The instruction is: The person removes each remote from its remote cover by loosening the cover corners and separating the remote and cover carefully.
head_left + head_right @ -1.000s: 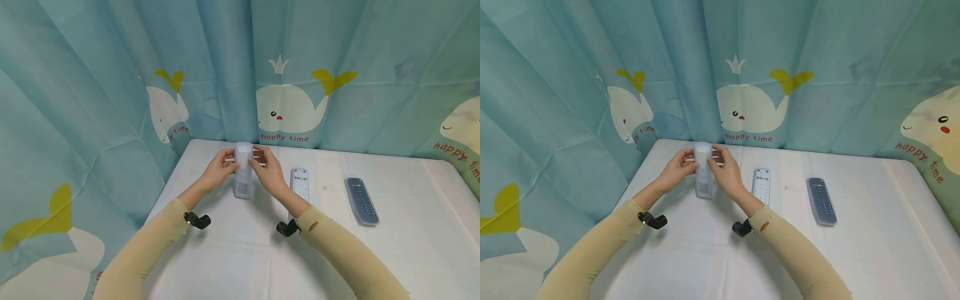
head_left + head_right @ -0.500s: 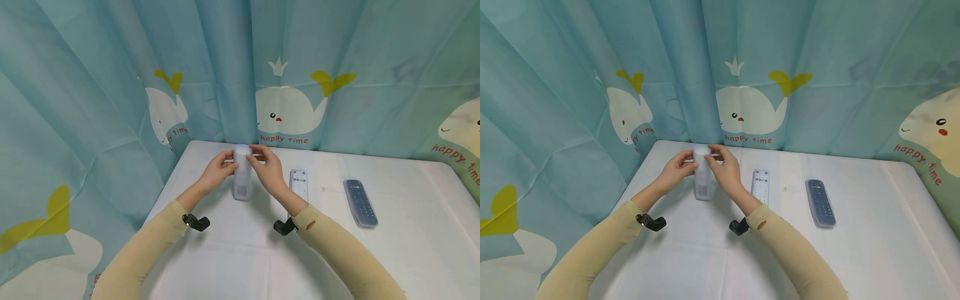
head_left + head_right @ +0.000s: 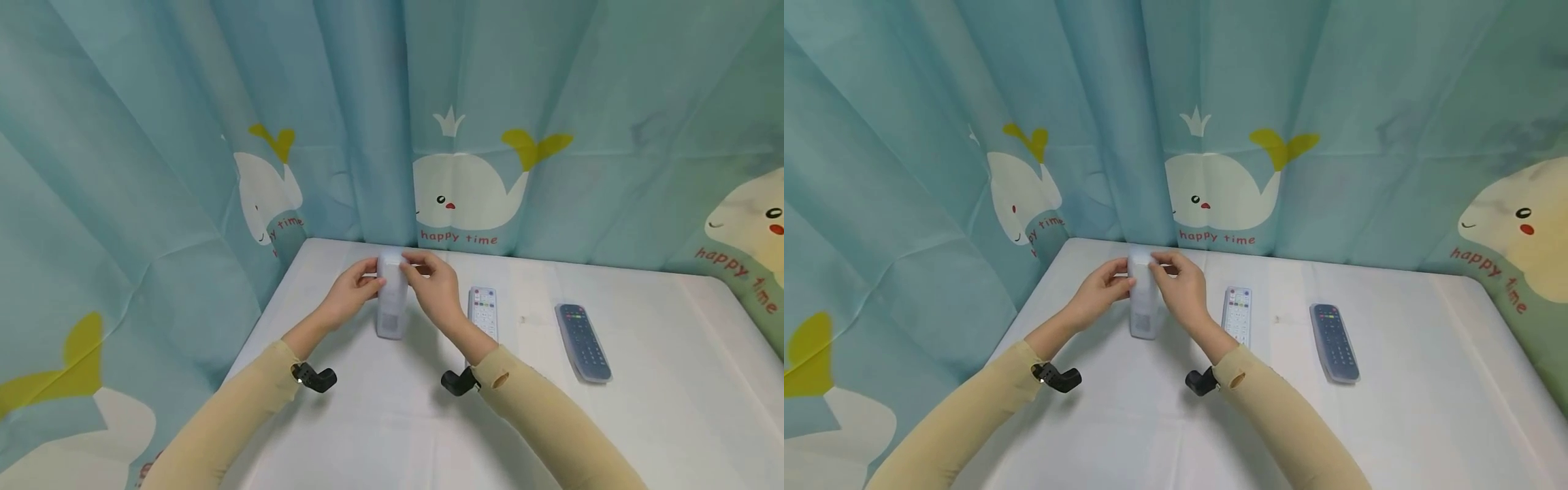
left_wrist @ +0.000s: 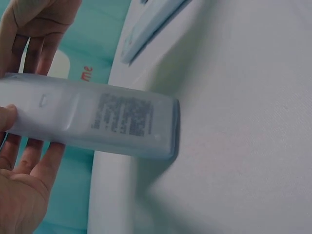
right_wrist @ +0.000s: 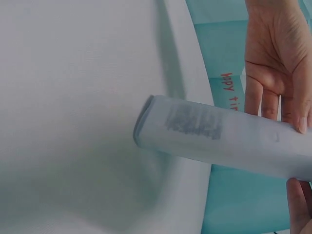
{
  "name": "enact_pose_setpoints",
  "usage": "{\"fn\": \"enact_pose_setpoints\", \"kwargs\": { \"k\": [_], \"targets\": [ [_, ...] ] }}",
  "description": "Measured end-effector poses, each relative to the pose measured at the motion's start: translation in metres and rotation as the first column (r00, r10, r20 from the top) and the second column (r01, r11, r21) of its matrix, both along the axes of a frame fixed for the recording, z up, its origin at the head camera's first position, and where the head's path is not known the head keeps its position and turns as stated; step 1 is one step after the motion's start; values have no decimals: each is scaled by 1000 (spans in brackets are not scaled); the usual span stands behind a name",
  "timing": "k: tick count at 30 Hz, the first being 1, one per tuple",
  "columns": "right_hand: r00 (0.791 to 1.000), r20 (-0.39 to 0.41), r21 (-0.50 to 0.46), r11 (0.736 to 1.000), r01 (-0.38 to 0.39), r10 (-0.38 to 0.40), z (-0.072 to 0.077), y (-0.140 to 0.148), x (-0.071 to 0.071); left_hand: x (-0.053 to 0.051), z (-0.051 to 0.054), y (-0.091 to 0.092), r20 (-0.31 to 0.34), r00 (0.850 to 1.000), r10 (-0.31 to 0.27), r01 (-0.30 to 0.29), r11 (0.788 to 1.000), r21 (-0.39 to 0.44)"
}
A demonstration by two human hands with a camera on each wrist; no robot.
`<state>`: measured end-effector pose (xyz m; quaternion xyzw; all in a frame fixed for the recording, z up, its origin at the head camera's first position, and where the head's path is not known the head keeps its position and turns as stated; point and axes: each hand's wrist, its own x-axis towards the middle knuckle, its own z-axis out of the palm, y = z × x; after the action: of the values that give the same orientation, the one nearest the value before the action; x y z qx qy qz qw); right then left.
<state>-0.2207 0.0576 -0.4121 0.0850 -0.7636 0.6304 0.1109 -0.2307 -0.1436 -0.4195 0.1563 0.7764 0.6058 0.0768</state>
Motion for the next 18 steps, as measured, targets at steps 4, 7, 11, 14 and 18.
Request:
{"fn": "enact_pose_setpoints", "kwargs": {
  "k": [4,7,11,14,18],
  "targets": [
    [999,33,-69,997,-35,37,2,-1,0,2,0,-2,5,1000,-6,6,1000,-2],
    [996,56,-120,991,-66,73,3,-1,-1,3,0,-3,13,1000,-7,7,1000,3],
    [993,67,-149,985,-87,98,6,3,-2,3,-1,-3,13,1000,-9,9,1000,7],
    [991,83,-143,985,-93,106,7,4,-3,3,-2,-4,12,1000,-8,8,1000,1],
    [987,107,-127,986,-106,119,7,6,-5,3,-3,-4,16,1000,-6,6,1000,-8]
  ]
}}
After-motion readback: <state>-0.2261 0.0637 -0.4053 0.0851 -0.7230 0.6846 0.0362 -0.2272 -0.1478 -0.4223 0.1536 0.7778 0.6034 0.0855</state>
